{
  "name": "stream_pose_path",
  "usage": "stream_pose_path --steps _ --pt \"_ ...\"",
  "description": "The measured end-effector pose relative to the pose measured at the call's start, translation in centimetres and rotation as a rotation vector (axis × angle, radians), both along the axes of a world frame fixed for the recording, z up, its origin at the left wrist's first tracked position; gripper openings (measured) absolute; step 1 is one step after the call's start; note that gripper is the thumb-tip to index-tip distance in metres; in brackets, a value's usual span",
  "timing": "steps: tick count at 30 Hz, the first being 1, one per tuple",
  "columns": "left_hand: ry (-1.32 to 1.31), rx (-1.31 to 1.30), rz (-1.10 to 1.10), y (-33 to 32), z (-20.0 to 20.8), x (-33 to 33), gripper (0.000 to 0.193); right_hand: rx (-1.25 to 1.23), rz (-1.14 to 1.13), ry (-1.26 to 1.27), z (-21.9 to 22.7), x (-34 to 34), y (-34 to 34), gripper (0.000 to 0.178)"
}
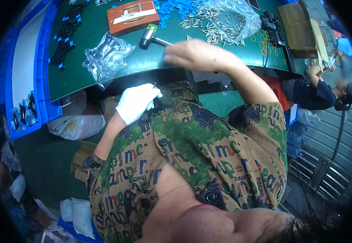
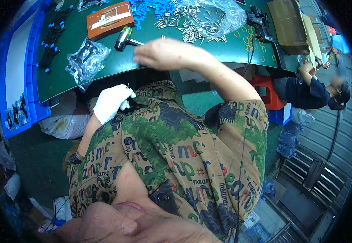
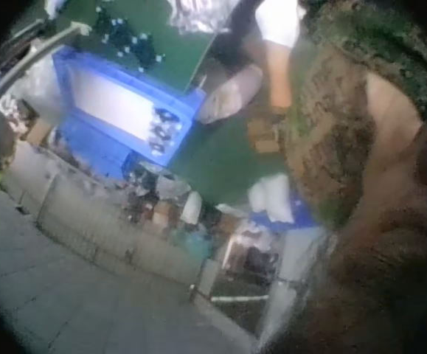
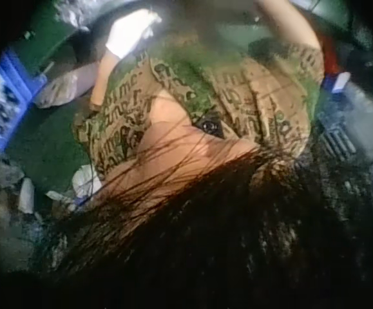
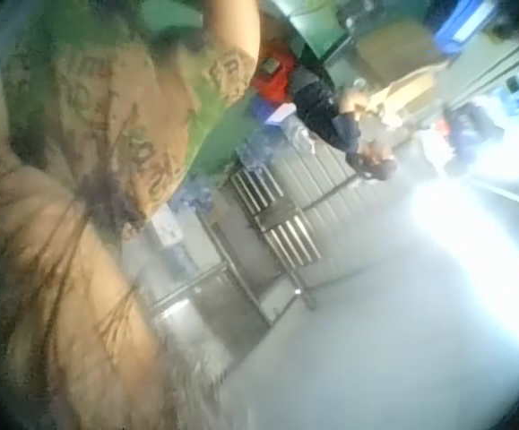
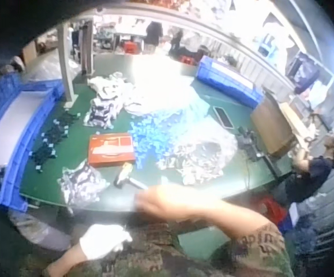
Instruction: The person assembles small black plastic components by inserting metal pins and securing them with blue plastic caps. They use a hammer to tap the pins into place and place the finished units into a blue bin. The person also handles clear plastic bags containing parts and occasionally picks up a small red box.
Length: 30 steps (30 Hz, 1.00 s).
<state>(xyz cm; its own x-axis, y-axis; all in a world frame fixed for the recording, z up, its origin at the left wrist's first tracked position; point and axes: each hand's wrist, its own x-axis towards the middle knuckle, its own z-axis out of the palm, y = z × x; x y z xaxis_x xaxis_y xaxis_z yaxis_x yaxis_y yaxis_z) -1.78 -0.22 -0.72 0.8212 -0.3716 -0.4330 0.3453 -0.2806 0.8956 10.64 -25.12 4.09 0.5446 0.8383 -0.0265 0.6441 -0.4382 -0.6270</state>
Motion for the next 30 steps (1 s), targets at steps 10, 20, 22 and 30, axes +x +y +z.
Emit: stream_pose_path --steps 10,20,22,30 --pt "-0.19 0.111 -0.156 0.2 -0.6 0.0 0.032 -0.007 0.175 0.238 -1.0 -3.7 1.5 0.034" --pt "-0.231 0.125 -0.196 0.1 -0.9 -0.4 0.032 -0.06 0.181 0.284 -0.9 -3.9 2.0 0.037" --pt "-0.111 0.084 -0.133 -0.1 -0.6 -0.6 0.032 -0.103 0.158 0.306 -0.5 -4.2 2.2 0.037" --pt "0.033 0.003 -0.059 -0.1 -1.3 -1.0 0.024 -0.05 0.147 0.337 -0.9 -4.9 2.3 0.034"
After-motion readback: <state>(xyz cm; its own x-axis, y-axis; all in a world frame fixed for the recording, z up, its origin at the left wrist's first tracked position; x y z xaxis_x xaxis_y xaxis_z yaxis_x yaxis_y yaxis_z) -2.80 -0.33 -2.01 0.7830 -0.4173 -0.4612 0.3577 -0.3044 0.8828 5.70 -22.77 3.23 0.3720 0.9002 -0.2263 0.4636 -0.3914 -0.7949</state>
